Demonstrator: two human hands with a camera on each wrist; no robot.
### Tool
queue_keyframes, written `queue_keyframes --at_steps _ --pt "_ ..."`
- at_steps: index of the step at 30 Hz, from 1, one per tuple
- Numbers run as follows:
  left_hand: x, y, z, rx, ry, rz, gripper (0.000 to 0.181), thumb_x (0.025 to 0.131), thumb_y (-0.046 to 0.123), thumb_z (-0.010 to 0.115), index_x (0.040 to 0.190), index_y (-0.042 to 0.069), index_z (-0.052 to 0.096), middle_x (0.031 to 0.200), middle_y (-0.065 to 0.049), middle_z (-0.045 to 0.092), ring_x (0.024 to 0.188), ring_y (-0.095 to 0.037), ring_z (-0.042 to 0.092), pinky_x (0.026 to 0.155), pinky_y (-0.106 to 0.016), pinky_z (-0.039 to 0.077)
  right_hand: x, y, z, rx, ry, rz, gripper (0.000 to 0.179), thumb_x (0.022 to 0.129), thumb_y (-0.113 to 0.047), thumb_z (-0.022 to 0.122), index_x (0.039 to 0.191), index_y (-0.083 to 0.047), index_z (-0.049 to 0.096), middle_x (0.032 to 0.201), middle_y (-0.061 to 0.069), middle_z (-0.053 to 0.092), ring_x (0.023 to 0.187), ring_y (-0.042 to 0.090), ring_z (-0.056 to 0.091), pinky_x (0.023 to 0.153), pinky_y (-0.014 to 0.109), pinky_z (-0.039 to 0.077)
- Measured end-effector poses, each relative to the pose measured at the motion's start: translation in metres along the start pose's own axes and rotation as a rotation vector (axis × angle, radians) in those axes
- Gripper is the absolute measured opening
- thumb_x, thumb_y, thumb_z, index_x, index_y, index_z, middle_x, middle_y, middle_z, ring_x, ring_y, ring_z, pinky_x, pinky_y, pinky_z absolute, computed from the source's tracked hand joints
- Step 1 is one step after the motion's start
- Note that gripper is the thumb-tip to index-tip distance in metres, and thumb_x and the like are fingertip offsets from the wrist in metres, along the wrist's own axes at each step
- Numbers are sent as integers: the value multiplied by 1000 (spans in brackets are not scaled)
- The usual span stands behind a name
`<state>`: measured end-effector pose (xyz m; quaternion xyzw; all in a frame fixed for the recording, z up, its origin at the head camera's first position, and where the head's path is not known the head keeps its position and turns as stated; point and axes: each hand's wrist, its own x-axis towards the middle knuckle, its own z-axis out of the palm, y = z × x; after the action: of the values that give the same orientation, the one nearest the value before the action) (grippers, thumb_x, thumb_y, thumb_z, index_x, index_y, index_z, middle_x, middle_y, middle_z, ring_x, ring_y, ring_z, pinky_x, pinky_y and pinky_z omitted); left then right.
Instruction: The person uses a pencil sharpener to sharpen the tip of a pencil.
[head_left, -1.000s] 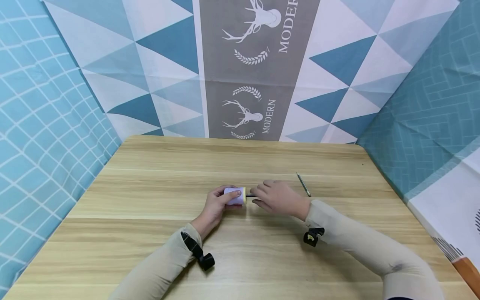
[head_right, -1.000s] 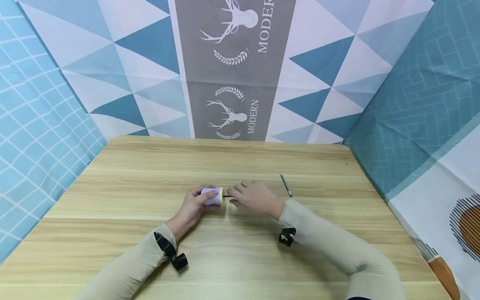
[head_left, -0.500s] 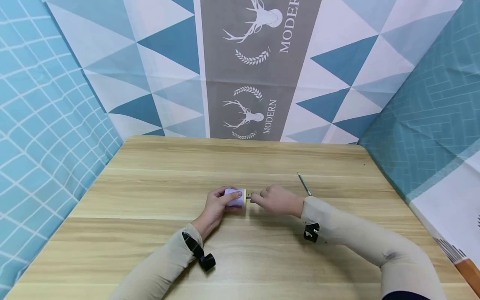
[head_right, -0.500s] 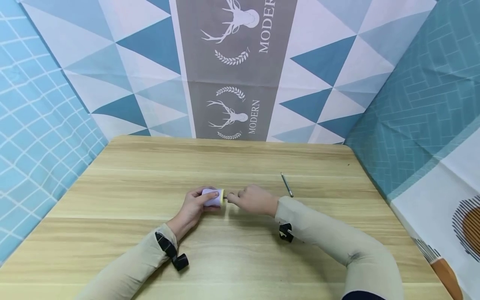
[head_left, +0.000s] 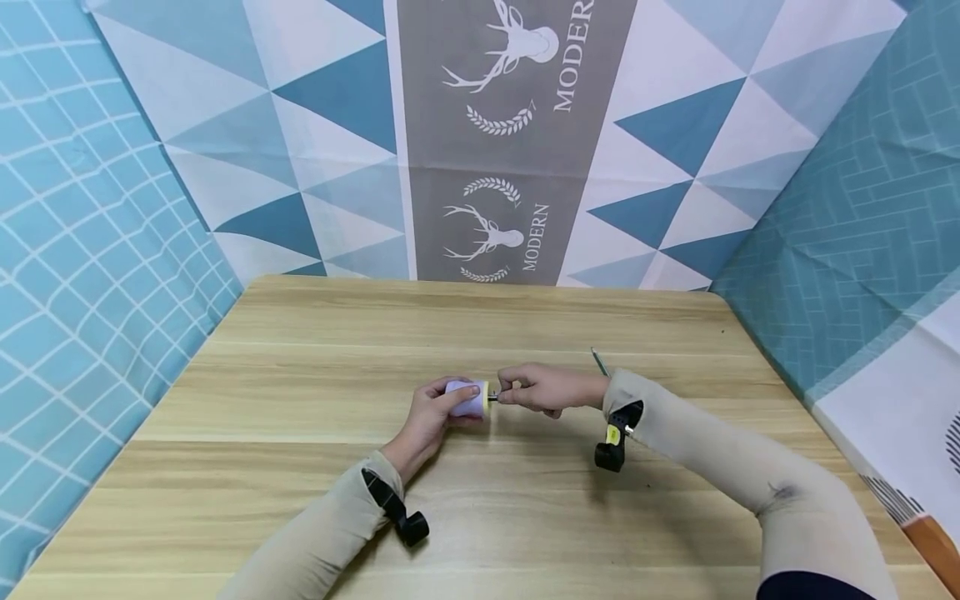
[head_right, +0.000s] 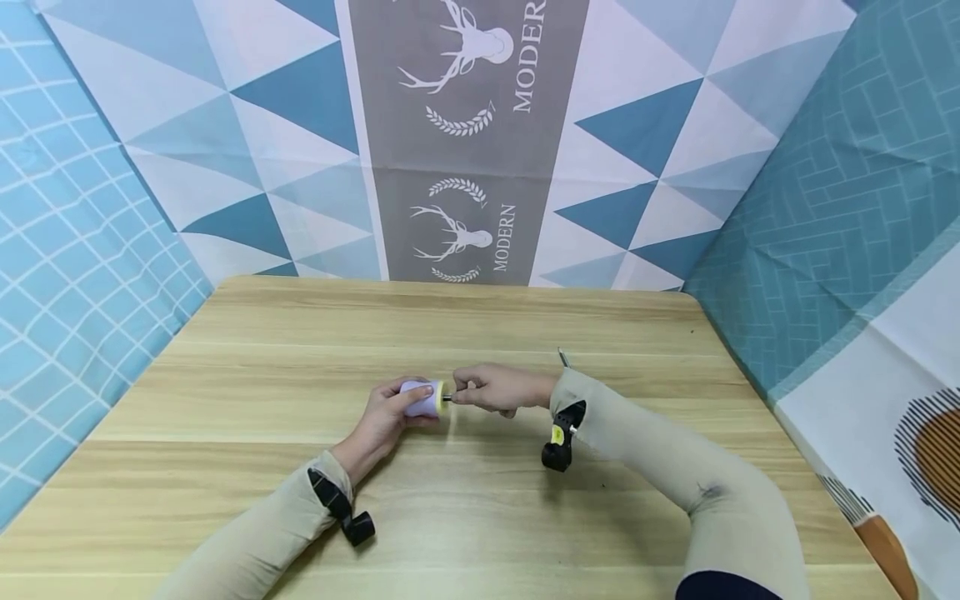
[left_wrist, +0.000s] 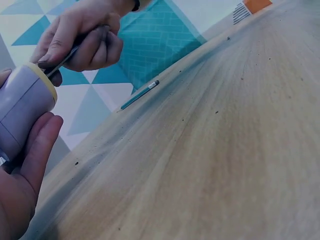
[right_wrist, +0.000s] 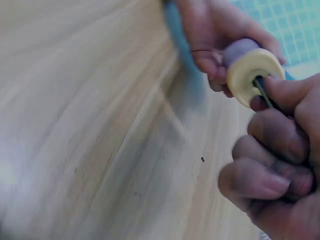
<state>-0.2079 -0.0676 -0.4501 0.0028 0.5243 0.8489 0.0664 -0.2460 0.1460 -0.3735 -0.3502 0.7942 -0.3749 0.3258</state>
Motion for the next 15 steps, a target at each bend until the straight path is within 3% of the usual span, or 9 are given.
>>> queue_keyframes --at_steps 2,5,8,11,14,15 --pt "0 0 1 -8 -3 9 11 82 -5 68 89 2 72 95 -13 62 77 -23 64 63 -39 65 1 2 -2 211 -53 98 31 106 -20 47 96 8 40 51 -5 29 41 8 25 35 19 21" --pt "2 -1 1 -9 -19 30 13 81 -6 68 88 4 72 95 -12 63 77 -22 64 62 -39 65 2 9 -4 493 -116 195 30 107 -20 43 98 8 38 49 -6 25 40 5 22 34 17 17" --pt "2 -2 1 -1 -29 50 14 80 -7 68 87 5 72 94 -10 64 78 -22 64 62 -39 65 2 16 -4 635 -158 234 23 108 -22 40 98 -1 40 50 -7 24 39 3 22 34 15 16" --pt "1 -2 0 17 -34 55 15 79 -7 69 88 4 72 94 -10 64 78 -22 65 63 -40 65 1 18 -5 577 -157 236 25 108 -26 40 102 -2 44 51 -5 27 41 5 26 36 16 22" --pt "1 -2 0 34 -36 60 14 80 -6 69 90 3 72 94 -10 63 79 -22 65 63 -40 65 -3 15 -8 361 -95 249 41 107 -40 39 113 -1 51 56 2 43 47 11 38 40 21 34" --pt "1 -2 0 42 -36 62 13 80 -5 69 91 2 72 94 -11 63 79 -22 65 63 -40 65 -6 13 -9 267 -61 250 47 106 -44 39 120 -2 54 66 5 54 56 12 49 47 23 42"
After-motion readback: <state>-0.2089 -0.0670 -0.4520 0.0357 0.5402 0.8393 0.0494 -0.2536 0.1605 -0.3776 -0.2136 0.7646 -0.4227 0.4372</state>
